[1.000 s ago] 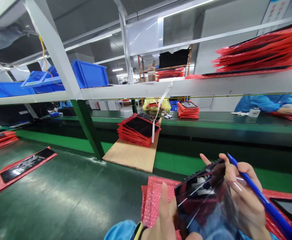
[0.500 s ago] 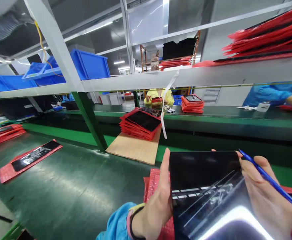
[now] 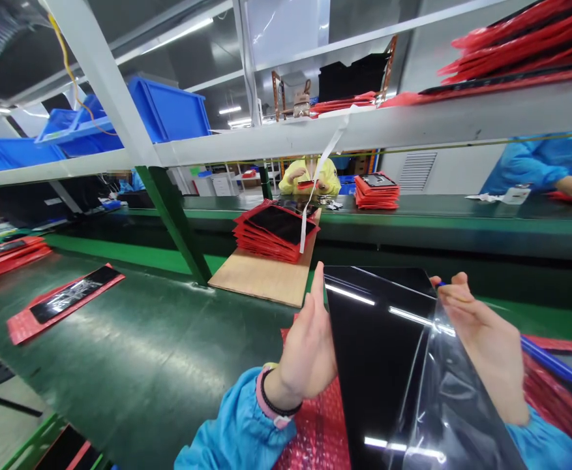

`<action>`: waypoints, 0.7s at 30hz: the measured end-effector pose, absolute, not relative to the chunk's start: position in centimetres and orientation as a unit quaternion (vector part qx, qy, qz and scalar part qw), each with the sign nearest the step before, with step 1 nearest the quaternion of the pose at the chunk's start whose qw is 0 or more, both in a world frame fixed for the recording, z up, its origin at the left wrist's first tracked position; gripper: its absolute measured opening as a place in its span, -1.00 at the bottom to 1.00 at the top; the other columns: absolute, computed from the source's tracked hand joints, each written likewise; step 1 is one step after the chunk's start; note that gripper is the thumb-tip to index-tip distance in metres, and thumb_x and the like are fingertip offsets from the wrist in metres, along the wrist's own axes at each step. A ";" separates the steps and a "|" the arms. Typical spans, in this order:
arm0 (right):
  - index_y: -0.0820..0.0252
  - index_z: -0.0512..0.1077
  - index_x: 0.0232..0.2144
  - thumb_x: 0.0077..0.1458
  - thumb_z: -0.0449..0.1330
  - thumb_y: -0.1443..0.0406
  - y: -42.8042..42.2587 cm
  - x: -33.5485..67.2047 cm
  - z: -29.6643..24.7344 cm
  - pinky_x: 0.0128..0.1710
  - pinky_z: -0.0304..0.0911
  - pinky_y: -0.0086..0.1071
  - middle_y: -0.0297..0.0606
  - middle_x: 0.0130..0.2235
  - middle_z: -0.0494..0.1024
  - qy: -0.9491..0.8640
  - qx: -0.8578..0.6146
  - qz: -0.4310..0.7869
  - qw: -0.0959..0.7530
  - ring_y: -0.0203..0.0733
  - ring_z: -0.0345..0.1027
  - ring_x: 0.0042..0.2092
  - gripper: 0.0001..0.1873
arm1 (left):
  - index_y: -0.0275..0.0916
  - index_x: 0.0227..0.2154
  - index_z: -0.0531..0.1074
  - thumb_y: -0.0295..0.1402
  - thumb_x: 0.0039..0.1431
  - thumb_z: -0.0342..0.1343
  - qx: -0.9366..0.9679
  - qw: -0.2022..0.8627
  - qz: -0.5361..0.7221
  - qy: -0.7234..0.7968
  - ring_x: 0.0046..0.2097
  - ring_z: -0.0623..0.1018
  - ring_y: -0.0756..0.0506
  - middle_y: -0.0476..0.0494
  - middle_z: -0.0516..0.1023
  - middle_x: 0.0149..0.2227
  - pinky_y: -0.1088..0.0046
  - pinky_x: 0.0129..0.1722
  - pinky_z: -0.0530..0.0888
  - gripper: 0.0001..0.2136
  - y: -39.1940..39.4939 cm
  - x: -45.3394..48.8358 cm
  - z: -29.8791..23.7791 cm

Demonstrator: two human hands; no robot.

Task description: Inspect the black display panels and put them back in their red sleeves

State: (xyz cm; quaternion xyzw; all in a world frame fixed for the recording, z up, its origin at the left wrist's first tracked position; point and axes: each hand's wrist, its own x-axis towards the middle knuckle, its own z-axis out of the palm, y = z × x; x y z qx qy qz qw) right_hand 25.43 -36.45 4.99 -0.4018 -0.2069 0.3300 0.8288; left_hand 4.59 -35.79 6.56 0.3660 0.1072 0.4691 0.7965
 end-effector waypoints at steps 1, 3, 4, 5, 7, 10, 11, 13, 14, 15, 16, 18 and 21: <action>0.13 0.45 -0.46 -0.38 0.30 0.41 -36.6 25.4 5.0 0.26 0.06 -0.23 -0.45 -0.45 0.37 -0.202 -0.404 0.335 0.827 -0.22 0.41 -0.12 -0.72 | 0.10 0.30 -0.13 -0.02 0.27 -0.22 0.372 0.791 0.471 0.119 0.38 -0.13 -0.09 0.24 -0.08 0.36 0.22 0.33 -0.14 -0.44 -35.7 4.6 6.5; 0.11 0.46 -0.39 -0.38 0.34 0.39 -37.0 25.1 5.2 0.27 0.04 -0.22 -0.46 -0.43 0.42 -0.188 -0.411 0.345 0.823 -0.20 0.41 -0.08 -0.64 | 0.09 0.30 -0.11 -0.02 0.27 -0.23 0.386 0.785 0.467 0.128 0.38 -0.15 -0.08 0.26 -0.06 0.35 0.24 0.34 -0.16 -0.45 -35.7 4.6 6.5; 0.10 0.46 -0.36 -0.39 0.36 0.39 -37.3 25.0 5.3 0.28 0.02 -0.22 -0.45 -0.40 0.47 -0.186 -0.416 0.344 0.821 -0.18 0.41 -0.05 -0.61 | 0.08 0.30 -0.10 -0.02 0.28 -0.23 0.392 0.783 0.466 0.125 0.38 -0.17 -0.07 0.26 -0.07 0.35 0.25 0.34 -0.18 -0.45 -35.7 4.6 6.5; 0.10 0.47 -0.34 -0.41 0.38 0.38 -37.6 24.9 5.4 0.28 0.02 -0.21 -0.43 -0.36 0.50 -0.185 -0.423 0.341 0.819 -0.17 0.41 -0.04 -0.57 | 0.07 0.30 -0.10 -0.01 0.27 -0.23 0.398 0.780 0.467 0.122 0.38 -0.21 -0.06 0.27 -0.08 0.36 0.27 0.34 -0.20 -0.44 -35.8 4.6 6.4; 0.09 0.47 -0.30 -0.45 0.41 0.38 -38.4 24.6 5.6 0.28 0.02 -0.20 -0.42 -0.32 0.54 -0.184 -0.434 0.336 0.815 -0.14 0.40 -0.01 -0.50 | 0.04 0.30 -0.09 -0.01 0.27 -0.21 0.406 0.773 0.473 0.122 0.38 -0.26 -0.04 0.28 -0.12 0.36 0.30 0.34 -0.25 -0.43 -36.1 4.6 6.5; 0.05 0.46 -0.25 -0.48 0.43 0.37 -39.4 24.2 5.9 0.27 0.05 -0.21 -0.45 -0.34 0.55 -0.183 -0.444 0.327 0.814 -0.13 0.39 0.03 -0.41 | 0.04 0.31 -0.12 0.00 0.27 -0.22 0.414 0.778 0.461 0.097 0.38 -0.20 -0.07 0.22 -0.07 0.36 0.25 0.34 -0.24 -0.42 -36.9 4.5 6.6; 0.05 0.46 -0.24 -0.49 0.44 0.37 -39.7 24.0 6.0 0.27 0.05 -0.23 -0.46 -0.34 0.55 -0.183 -0.445 0.323 0.815 -0.14 0.38 0.04 -0.40 | 0.05 0.31 -0.13 0.00 0.27 -0.23 0.415 0.784 0.455 0.080 0.38 -0.16 -0.09 0.19 -0.03 0.35 0.22 0.34 -0.21 -0.42 -37.1 4.4 6.7; 0.05 0.46 -0.25 -0.51 0.44 0.35 -40.2 23.6 6.2 0.28 0.04 -0.29 -0.46 -0.31 0.55 -0.184 -0.445 0.315 0.818 -0.15 0.37 0.06 -0.40 | 0.05 0.31 -0.12 -0.01 0.28 -0.24 0.415 0.787 0.452 0.057 0.37 -0.12 -0.09 0.18 0.00 0.35 0.21 0.34 -0.19 -0.44 -37.6 4.2 6.7; 0.05 0.45 -0.26 -0.51 0.44 0.33 -40.5 23.5 6.3 0.28 0.04 -0.31 -0.46 -0.30 0.54 -0.182 -0.446 0.314 0.818 -0.16 0.35 0.07 -0.41 | 0.05 0.30 -0.10 -0.02 0.29 -0.24 0.416 0.785 0.457 0.053 0.37 -0.13 -0.08 0.19 -0.02 0.35 0.23 0.34 -0.20 -0.45 -37.8 4.2 6.7; 0.06 0.44 -0.28 -0.51 0.43 0.32 -40.6 23.3 6.4 0.28 0.03 -0.32 -0.45 -0.30 0.53 -0.179 -0.447 0.315 0.818 -0.16 0.34 0.08 -0.42 | 0.04 0.30 -0.07 -0.03 0.30 -0.24 0.417 0.781 0.462 0.054 0.38 -0.14 -0.07 0.21 -0.04 0.36 0.25 0.34 -0.22 -0.46 -38.0 4.1 6.7; 0.06 0.44 -0.28 -0.51 0.43 0.31 -40.8 23.2 6.4 0.28 0.03 -0.32 -0.44 -0.30 0.53 -0.177 -0.449 0.316 0.817 -0.15 0.33 0.08 -0.42 | 0.04 0.29 -0.05 -0.04 0.30 -0.24 0.419 0.779 0.464 0.055 0.38 -0.16 -0.06 0.22 -0.06 0.36 0.26 0.34 -0.22 -0.47 -38.2 4.0 6.7; 0.06 0.42 -0.28 -0.51 0.42 0.31 -41.0 23.1 6.3 0.28 0.03 -0.29 -0.43 -0.33 0.51 -0.175 -0.454 0.320 0.813 -0.15 0.32 0.09 -0.42 | 0.07 0.29 -0.05 -0.04 0.30 -0.25 0.421 0.781 0.458 0.058 0.38 -0.15 -0.07 0.24 -0.06 0.36 0.23 0.34 -0.21 -0.48 -38.5 3.8 6.6; 0.08 0.42 -0.31 -0.48 0.41 0.32 -41.0 23.3 5.9 0.27 0.04 -0.31 -0.43 -0.32 0.49 -0.193 -0.459 0.314 0.809 -0.15 0.33 0.08 -0.47 | 0.08 0.29 -0.06 -0.05 0.30 -0.25 0.419 0.785 0.452 0.066 0.38 -0.15 -0.10 0.24 -0.05 0.35 0.20 0.34 -0.18 -0.49 -38.9 3.7 6.7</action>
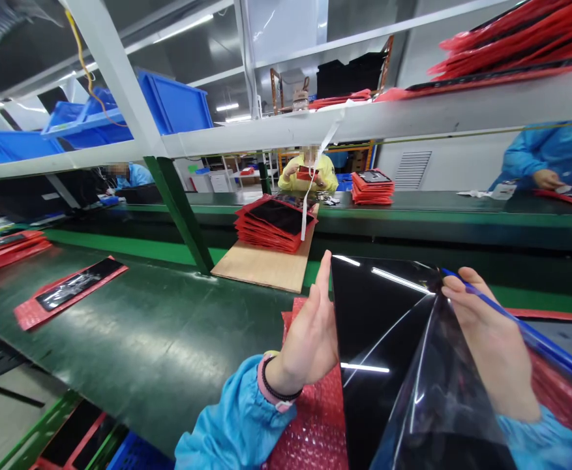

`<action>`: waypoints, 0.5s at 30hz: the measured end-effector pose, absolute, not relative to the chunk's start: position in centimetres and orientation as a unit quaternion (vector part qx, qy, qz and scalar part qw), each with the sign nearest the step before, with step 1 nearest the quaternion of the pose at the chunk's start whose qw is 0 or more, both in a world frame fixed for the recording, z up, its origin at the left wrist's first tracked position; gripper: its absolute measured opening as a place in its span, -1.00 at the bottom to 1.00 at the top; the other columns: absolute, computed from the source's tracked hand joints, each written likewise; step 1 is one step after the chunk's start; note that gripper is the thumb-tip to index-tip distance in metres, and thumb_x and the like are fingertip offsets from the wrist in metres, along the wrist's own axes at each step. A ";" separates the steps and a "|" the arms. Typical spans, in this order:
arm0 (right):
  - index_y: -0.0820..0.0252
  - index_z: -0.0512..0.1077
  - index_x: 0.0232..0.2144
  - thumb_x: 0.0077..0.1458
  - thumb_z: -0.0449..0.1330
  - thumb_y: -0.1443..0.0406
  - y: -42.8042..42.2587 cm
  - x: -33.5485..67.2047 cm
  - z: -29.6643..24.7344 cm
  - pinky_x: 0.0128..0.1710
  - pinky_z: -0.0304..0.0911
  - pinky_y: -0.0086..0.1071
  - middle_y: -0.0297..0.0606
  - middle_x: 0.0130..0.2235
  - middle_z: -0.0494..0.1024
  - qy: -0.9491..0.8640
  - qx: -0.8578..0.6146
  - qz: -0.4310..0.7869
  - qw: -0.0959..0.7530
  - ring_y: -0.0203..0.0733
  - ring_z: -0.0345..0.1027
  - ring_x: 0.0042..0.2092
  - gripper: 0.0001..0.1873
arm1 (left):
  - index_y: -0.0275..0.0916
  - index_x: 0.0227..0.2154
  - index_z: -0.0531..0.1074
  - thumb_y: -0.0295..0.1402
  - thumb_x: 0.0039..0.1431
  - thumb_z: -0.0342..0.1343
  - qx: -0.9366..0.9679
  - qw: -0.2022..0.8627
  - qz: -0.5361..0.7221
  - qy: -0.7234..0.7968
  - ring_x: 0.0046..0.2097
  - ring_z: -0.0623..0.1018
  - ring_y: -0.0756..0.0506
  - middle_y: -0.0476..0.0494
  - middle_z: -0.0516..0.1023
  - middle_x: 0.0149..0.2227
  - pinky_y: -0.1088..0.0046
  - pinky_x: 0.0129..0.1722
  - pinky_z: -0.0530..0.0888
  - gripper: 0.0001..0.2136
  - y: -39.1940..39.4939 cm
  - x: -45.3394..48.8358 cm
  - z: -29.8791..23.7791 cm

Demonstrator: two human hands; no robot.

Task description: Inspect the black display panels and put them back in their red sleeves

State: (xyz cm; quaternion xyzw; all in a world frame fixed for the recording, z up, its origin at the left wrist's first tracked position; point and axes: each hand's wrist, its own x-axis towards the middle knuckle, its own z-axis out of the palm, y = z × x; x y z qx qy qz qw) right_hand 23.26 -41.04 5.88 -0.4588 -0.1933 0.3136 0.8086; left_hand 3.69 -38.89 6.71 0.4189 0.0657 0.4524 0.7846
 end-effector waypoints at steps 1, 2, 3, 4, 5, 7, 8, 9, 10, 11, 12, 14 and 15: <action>0.08 0.42 -0.33 -0.47 0.41 0.31 -41.0 23.4 5.7 0.26 0.05 -0.32 -0.43 -0.31 0.49 -0.203 -0.459 0.310 0.808 -0.14 0.33 0.08 -0.50 | 0.08 0.29 -0.06 -0.05 0.30 -0.25 0.417 0.785 0.452 0.069 0.38 -0.15 -0.09 0.25 -0.05 0.35 0.20 0.34 -0.17 -0.49 -39.0 3.7 6.7; 0.08 0.41 -0.33 -0.45 0.41 0.30 -41.0 23.5 5.5 0.26 0.06 -0.31 -0.43 -0.30 0.49 -0.213 -0.459 0.307 0.806 -0.13 0.33 0.09 -0.51 | 0.08 0.29 -0.06 -0.05 0.30 -0.25 0.416 0.786 0.452 0.071 0.38 -0.16 -0.09 0.25 -0.06 0.36 0.22 0.34 -0.18 -0.49 -39.0 3.7 6.7; 0.08 0.41 -0.32 -0.44 0.41 0.30 -40.9 23.5 5.4 0.25 0.07 -0.29 -0.42 -0.29 0.50 -0.224 -0.460 0.306 0.803 -0.12 0.33 0.09 -0.50 | 0.07 0.29 -0.07 -0.05 0.30 -0.25 0.417 0.784 0.455 0.075 0.38 -0.16 -0.08 0.25 -0.07 0.36 0.24 0.34 -0.18 -0.49 -38.9 3.7 6.6; 0.07 0.40 -0.29 -0.41 0.41 0.30 -40.9 23.5 5.3 0.25 0.06 -0.24 -0.41 -0.28 0.51 -0.237 -0.462 0.306 0.798 -0.10 0.33 0.09 -0.50 | 0.06 0.29 -0.06 -0.06 0.30 -0.24 0.420 0.778 0.460 0.082 0.38 -0.17 -0.07 0.25 -0.09 0.36 0.27 0.34 -0.19 -0.48 -38.8 3.7 6.5; 0.06 0.39 -0.26 -0.38 0.41 0.30 -40.8 23.4 5.1 0.26 0.03 -0.20 -0.39 -0.24 0.53 -0.254 -0.463 0.305 0.792 -0.09 0.32 0.10 -0.48 | 0.03 0.29 -0.05 -0.06 0.30 -0.24 0.424 0.769 0.469 0.093 0.38 -0.19 -0.05 0.24 -0.10 0.36 0.30 0.34 -0.19 -0.48 -38.6 3.7 6.2; 0.04 0.36 -0.17 -0.30 0.40 0.31 -40.6 22.9 4.5 0.26 -0.03 -0.15 -0.33 -0.10 0.54 -0.299 -0.461 0.298 0.781 -0.09 0.28 0.14 -0.45 | -0.05 0.29 -0.02 -0.06 0.29 -0.20 0.432 0.743 0.496 0.123 0.38 -0.23 -0.02 0.21 -0.12 0.37 0.37 0.33 -0.21 -0.46 -38.1 3.6 5.5; 0.03 0.34 -0.14 -0.26 0.39 0.31 -40.5 22.5 4.1 0.27 -0.06 -0.14 -0.31 0.00 0.51 -0.322 -0.458 0.289 0.777 -0.10 0.24 0.18 -0.44 | -0.07 0.29 -0.02 -0.08 0.28 -0.15 0.438 0.733 0.502 0.138 0.38 -0.22 -0.03 0.17 -0.12 0.37 0.38 0.33 -0.20 -0.44 -37.7 3.4 5.0; 0.02 0.32 -0.11 -0.22 0.38 0.31 -40.3 22.1 3.4 0.27 -0.09 -0.14 -0.29 0.09 0.45 -0.342 -0.454 0.279 0.774 -0.12 0.19 0.21 -0.44 | -0.07 0.30 -0.04 -0.11 0.25 -0.07 0.445 0.729 0.497 0.154 0.38 -0.19 -0.06 0.14 -0.09 0.37 0.35 0.33 -0.18 -0.41 -37.4 3.3 4.4; 0.01 0.31 -0.08 -0.18 0.37 0.30 -40.1 21.7 2.6 0.27 -0.11 -0.13 -0.29 0.15 0.40 -0.358 -0.451 0.273 0.771 -0.12 0.14 0.23 -0.44 | -0.04 0.31 -0.07 -0.18 0.20 0.04 0.454 0.728 0.484 0.170 0.38 -0.14 -0.11 0.11 -0.07 0.37 0.30 0.33 -0.13 -0.34 -37.1 3.0 3.8; 0.00 0.30 -0.07 -0.15 0.36 0.29 -39.9 21.5 1.7 0.27 -0.12 -0.12 -0.29 0.18 0.36 -0.372 -0.451 0.268 0.766 -0.13 0.11 0.25 -0.45 | 0.00 0.31 -0.11 -0.27 0.12 0.15 0.465 0.727 0.469 0.188 0.37 -0.08 -0.16 0.08 -0.04 0.36 0.25 0.32 -0.07 -0.25 -36.8 2.7 3.2; 0.00 0.30 -0.07 -0.12 0.34 0.27 -39.7 21.4 0.7 0.26 -0.11 -0.09 -0.28 0.19 0.35 -0.385 -0.453 0.267 0.758 -0.12 0.08 0.27 -0.48 | 0.04 0.31 -0.13 -0.38 0.03 0.21 0.476 0.725 0.452 0.208 0.36 -0.03 -0.20 0.07 -0.04 0.36 0.21 0.31 0.00 -0.16 -36.6 2.3 2.5; 0.01 0.30 -0.10 -0.06 0.31 0.21 -39.2 21.9 -1.5 0.23 -0.03 -0.08 -0.24 0.17 0.37 -0.421 -0.464 0.263 0.734 -0.10 0.09 0.26 -0.55 | 0.05 0.30 -0.07 -0.53 -0.10 0.24 0.498 0.704 0.434 0.261 0.36 -0.01 -0.22 0.07 -0.04 0.36 0.23 0.29 0.05 -0.08 -36.2 1.4 1.1; 0.03 0.31 -0.11 -0.05 0.29 0.18 -39.0 22.6 -2.6 0.21 0.02 -0.07 -0.20 0.14 0.39 -0.428 -0.474 0.257 0.725 -0.08 0.13 0.25 -0.58 | 0.03 0.29 -0.01 -0.55 -0.12 0.23 0.507 0.689 0.430 0.289 0.36 -0.03 -0.21 0.07 -0.04 0.36 0.26 0.30 0.02 -0.11 -36.0 0.9 0.3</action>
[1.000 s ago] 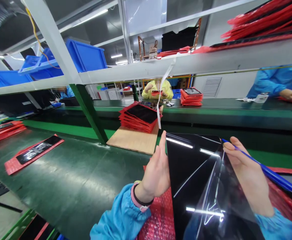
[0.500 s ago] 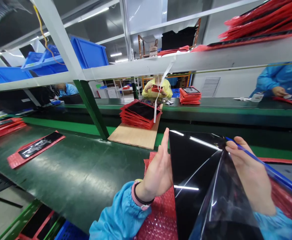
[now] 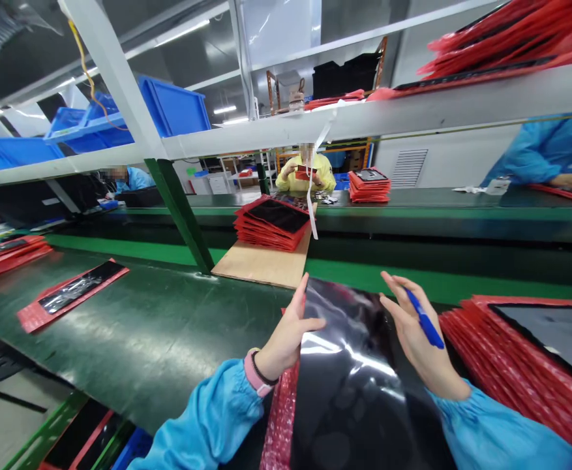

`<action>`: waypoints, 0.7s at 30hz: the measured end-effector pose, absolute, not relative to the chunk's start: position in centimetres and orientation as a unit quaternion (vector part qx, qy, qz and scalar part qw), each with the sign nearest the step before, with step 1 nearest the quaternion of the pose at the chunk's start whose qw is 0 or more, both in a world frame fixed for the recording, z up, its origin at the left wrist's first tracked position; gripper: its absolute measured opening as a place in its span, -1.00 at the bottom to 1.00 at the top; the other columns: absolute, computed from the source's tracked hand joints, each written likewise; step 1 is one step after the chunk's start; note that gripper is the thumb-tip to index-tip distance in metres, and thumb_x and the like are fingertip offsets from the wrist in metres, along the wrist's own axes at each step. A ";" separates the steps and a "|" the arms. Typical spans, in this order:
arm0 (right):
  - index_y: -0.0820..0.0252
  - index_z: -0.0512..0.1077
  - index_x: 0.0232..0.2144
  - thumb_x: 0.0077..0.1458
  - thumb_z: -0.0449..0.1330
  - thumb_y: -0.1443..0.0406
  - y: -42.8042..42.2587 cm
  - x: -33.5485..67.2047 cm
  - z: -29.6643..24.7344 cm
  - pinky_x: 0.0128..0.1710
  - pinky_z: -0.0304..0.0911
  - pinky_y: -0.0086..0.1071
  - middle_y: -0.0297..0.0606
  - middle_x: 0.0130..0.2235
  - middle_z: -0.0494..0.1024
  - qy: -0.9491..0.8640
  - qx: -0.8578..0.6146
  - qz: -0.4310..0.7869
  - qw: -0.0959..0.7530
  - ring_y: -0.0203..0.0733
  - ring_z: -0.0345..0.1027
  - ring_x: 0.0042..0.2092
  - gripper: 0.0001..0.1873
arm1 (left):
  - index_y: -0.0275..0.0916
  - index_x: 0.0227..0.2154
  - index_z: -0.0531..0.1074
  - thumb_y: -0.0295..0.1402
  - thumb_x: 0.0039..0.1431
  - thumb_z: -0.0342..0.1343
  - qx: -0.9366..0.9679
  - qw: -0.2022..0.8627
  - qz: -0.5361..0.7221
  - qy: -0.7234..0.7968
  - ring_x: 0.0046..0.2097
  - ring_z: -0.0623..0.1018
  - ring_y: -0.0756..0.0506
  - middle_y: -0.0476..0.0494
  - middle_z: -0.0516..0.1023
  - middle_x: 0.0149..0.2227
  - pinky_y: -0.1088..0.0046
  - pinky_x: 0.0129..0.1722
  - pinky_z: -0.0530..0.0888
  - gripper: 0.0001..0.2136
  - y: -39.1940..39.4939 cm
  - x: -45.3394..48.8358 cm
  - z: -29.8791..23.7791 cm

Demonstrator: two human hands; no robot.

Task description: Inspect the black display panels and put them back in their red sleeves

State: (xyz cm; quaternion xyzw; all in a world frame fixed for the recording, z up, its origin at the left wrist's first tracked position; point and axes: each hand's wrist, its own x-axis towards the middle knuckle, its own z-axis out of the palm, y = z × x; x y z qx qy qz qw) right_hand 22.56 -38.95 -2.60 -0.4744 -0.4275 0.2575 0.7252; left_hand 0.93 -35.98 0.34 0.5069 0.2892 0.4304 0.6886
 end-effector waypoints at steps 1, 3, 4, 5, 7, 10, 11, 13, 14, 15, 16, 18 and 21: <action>0.05 0.32 -0.12 -0.05 0.29 0.16 -38.8 23.4 -3.6 0.21 0.01 -0.06 -0.18 0.13 0.40 -0.427 -0.488 0.249 0.719 -0.07 0.16 0.23 -0.58 | -0.01 0.27 0.05 -0.54 -0.11 0.21 0.517 0.672 0.427 0.316 0.37 -0.06 -0.19 0.07 -0.04 0.36 0.29 0.31 -0.03 -0.16 -35.7 0.5 -0.5; 0.09 0.36 -0.15 -0.10 0.33 0.13 -38.5 25.2 -5.4 0.22 0.00 -0.04 -0.15 0.09 0.44 -0.422 -0.521 0.239 0.702 -0.02 0.23 0.19 -0.55 | -0.07 0.25 0.12 -0.44 -0.01 0.18 0.532 0.643 0.419 0.358 0.37 -0.08 -0.17 0.05 0.00 0.35 0.32 0.32 -0.10 -0.29 -35.1 -0.4 -2.3; 0.11 0.39 -0.18 -0.13 0.34 0.10 -38.4 26.0 -6.2 0.19 0.04 -0.02 -0.14 0.03 0.49 -0.423 -0.535 0.250 0.687 0.01 0.29 0.14 -0.55 | -0.10 0.25 0.14 -0.36 0.06 0.14 0.538 0.630 0.418 0.373 0.37 -0.07 -0.16 0.03 0.02 0.34 0.31 0.32 -0.11 -0.35 -34.7 -0.8 -3.2; 0.14 0.42 -0.20 -0.15 0.35 0.08 -38.3 26.7 -6.9 0.14 0.12 0.00 -0.13 -0.05 0.54 -0.429 -0.547 0.268 0.667 0.03 0.37 0.07 -0.55 | -0.12 0.25 0.13 -0.30 0.11 0.11 0.541 0.620 0.417 0.385 0.37 -0.06 -0.15 0.01 0.03 0.34 0.31 0.32 -0.11 -0.38 -34.3 -1.0 -4.2; 0.17 0.48 -0.25 -0.16 0.35 0.04 -38.1 27.5 -8.0 0.01 0.28 -0.02 -0.14 -0.19 0.61 -0.443 -0.560 0.310 0.628 0.04 0.48 -0.10 -0.55 | -0.16 0.25 0.13 -0.23 0.14 0.07 0.547 0.603 0.416 0.405 0.37 -0.06 -0.14 -0.03 0.02 0.35 0.34 0.32 -0.11 -0.40 -33.5 -1.3 -6.1; 0.22 0.50 -0.31 -0.10 0.33 0.03 -37.5 27.7 -9.0 -0.13 0.38 -0.11 -0.18 -0.28 0.62 -0.460 -0.561 0.347 0.594 -0.07 0.52 -0.24 -0.60 | -0.19 0.23 0.16 -0.19 0.14 0.06 0.551 0.597 0.406 0.417 0.36 -0.02 -0.14 -0.08 0.04 0.34 0.37 0.30 -0.04 -0.41 -32.7 -1.1 -8.0; 0.24 0.50 -0.33 -0.08 0.32 0.04 -37.3 27.7 -9.2 -0.15 0.39 -0.13 -0.19 -0.29 0.62 -0.463 -0.559 0.354 0.589 -0.11 0.51 -0.26 -0.61 | -0.20 0.22 0.17 -0.18 0.14 0.06 0.553 0.598 0.402 0.419 0.35 0.03 -0.16 -0.12 0.08 0.33 0.35 0.29 0.00 -0.42 -32.6 -0.9 -8.3; 0.25 0.49 -0.37 -0.06 0.31 0.04 -37.0 27.7 -9.5 -0.17 0.40 -0.15 -0.20 -0.32 0.61 -0.464 -0.558 0.359 0.587 -0.14 0.51 -0.27 -0.62 | -0.24 0.18 0.21 -0.19 0.12 0.07 0.561 0.593 0.394 0.422 0.30 0.16 -0.20 -0.20 0.20 0.28 0.33 0.26 0.09 -0.44 -32.6 -0.7 -8.4; 0.24 0.49 -0.37 -0.07 0.31 0.03 -36.9 27.7 -9.7 -0.17 0.40 -0.14 -0.20 -0.32 0.62 -0.462 -0.559 0.356 0.590 -0.12 0.52 -0.27 -0.61 | -0.27 0.16 0.23 -0.21 0.11 0.09 0.567 0.588 0.392 0.424 0.27 0.23 -0.21 -0.24 0.26 0.24 0.32 0.24 0.11 -0.46 -32.7 -0.7 -8.3; 0.23 0.49 -0.35 -0.09 0.31 0.01 -36.8 27.7 -9.8 -0.15 0.40 -0.12 -0.18 -0.31 0.62 -0.459 -0.561 0.348 0.595 -0.08 0.52 -0.25 -0.60 | -0.29 0.13 0.26 -0.25 0.09 0.10 0.573 0.581 0.390 0.428 0.24 0.27 -0.22 -0.26 0.32 0.20 0.31 0.24 0.12 -0.48 -32.7 -0.8 -8.0; 0.21 0.48 -0.33 -0.12 0.32 -0.01 -36.9 27.6 -9.9 -0.12 0.39 -0.09 -0.16 -0.28 0.62 -0.455 -0.564 0.335 0.603 -0.03 0.52 -0.21 -0.57 | -0.30 0.09 0.30 -0.29 0.06 0.13 0.578 0.573 0.388 0.433 0.22 0.28 -0.22 -0.27 0.35 0.17 0.30 0.24 0.10 -0.50 -32.8 -0.9 -7.7; 0.19 0.46 -0.25 -0.15 0.32 -0.04 -37.5 27.3 -9.9 0.00 0.30 0.00 -0.10 -0.16 0.60 -0.443 -0.574 0.290 0.624 0.06 0.47 -0.07 -0.50 | -0.30 -0.02 0.39 -0.36 -0.04 0.20 0.582 0.556 0.383 0.453 0.25 0.20 -0.26 -0.27 0.35 0.15 0.29 0.26 0.01 -0.55 -33.0 -1.5 -7.1; 0.13 0.38 -0.09 -0.06 0.27 0.01 -39.5 25.9 -9.6 0.20 0.03 0.03 -0.09 0.10 0.44 -0.434 -0.580 0.213 0.655 0.04 0.27 0.15 -0.48 | -0.29 -0.13 0.47 -0.43 -0.16 0.23 0.577 0.553 0.363 0.479 0.23 0.20 -0.31 -0.28 0.38 0.11 0.24 0.23 0.03 -0.59 -33.7 -3.0 -6.4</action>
